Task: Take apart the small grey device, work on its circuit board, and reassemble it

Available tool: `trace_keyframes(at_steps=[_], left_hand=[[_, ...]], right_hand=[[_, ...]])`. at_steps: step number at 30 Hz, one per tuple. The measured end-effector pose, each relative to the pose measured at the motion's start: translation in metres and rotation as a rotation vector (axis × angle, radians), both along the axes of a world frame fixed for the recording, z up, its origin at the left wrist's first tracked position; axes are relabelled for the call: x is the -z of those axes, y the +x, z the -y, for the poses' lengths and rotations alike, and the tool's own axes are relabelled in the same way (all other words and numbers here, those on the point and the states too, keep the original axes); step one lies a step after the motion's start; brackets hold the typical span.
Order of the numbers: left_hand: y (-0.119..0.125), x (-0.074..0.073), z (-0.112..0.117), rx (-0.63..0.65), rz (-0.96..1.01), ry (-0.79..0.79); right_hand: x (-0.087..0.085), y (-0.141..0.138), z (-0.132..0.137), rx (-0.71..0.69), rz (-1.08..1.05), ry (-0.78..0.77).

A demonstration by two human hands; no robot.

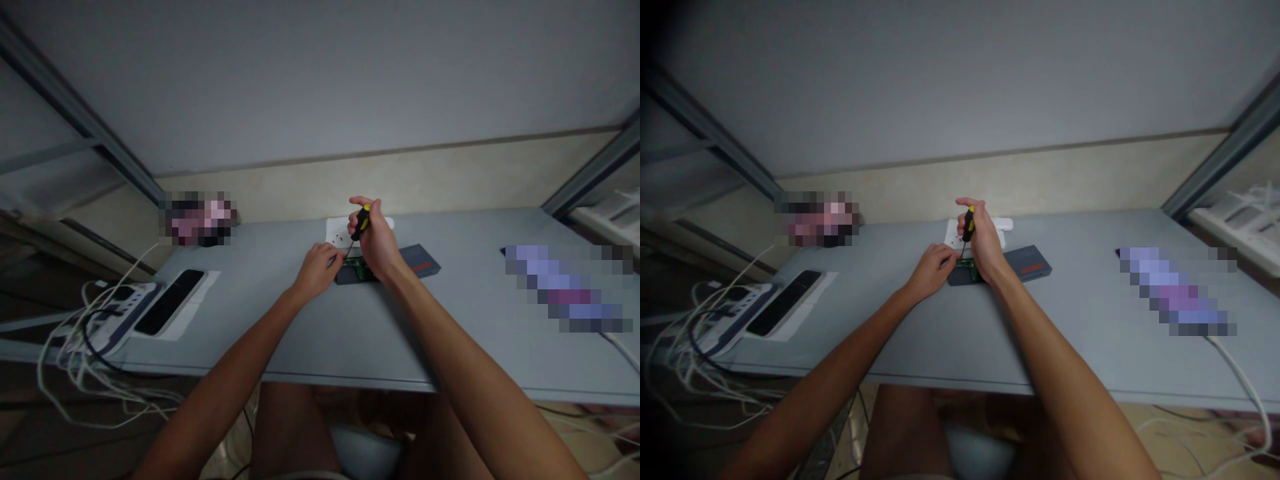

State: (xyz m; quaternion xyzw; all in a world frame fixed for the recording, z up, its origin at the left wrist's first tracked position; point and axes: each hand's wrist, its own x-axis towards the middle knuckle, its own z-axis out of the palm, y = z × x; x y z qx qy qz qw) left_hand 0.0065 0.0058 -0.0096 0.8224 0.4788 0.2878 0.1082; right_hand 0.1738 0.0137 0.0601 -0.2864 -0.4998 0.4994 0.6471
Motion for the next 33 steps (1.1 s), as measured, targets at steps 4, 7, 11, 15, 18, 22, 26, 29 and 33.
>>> trace_keyframes(at_steps=[4,7,11,15,18,22,26,29,33], left_hand=[[-0.0006,-0.0014,0.0006,0.008,-0.003,-0.008],[-0.0003,-0.0030,0.0014,0.024,-0.005,-0.013],[0.0002,-0.0032,0.0022,0.018,0.009,-0.006],[-0.0001,-0.0022,0.0020,0.020,0.007,-0.008],[0.0000,-0.0021,0.0019,0.018,0.003,-0.015],[0.0010,-0.0038,0.0040,0.005,0.013,-0.009],[0.0017,-0.0060,0.0063,0.002,0.028,-0.007],[0.0015,-0.0061,0.0062,0.015,0.018,-0.001],[0.0008,-0.0052,0.0054,0.011,0.005,0.015]], right_hand=[[-0.0005,-0.0004,0.0002,-0.035,-0.021,0.012],[0.0031,-0.0019,-0.0008,0.012,-0.024,0.038],[0.0063,-0.0019,-0.0016,0.056,-0.027,0.051],[0.0058,-0.0008,-0.0015,0.064,-0.017,0.080],[0.0055,-0.0025,-0.0012,0.144,0.028,0.095],[0.0053,-0.0062,0.0001,0.187,0.079,0.105],[0.0045,-0.0052,-0.0002,0.160,0.082,0.090],[0.0038,-0.0023,-0.0016,0.097,0.031,0.053],[0.0024,-0.0010,-0.0003,0.029,0.027,0.027]])
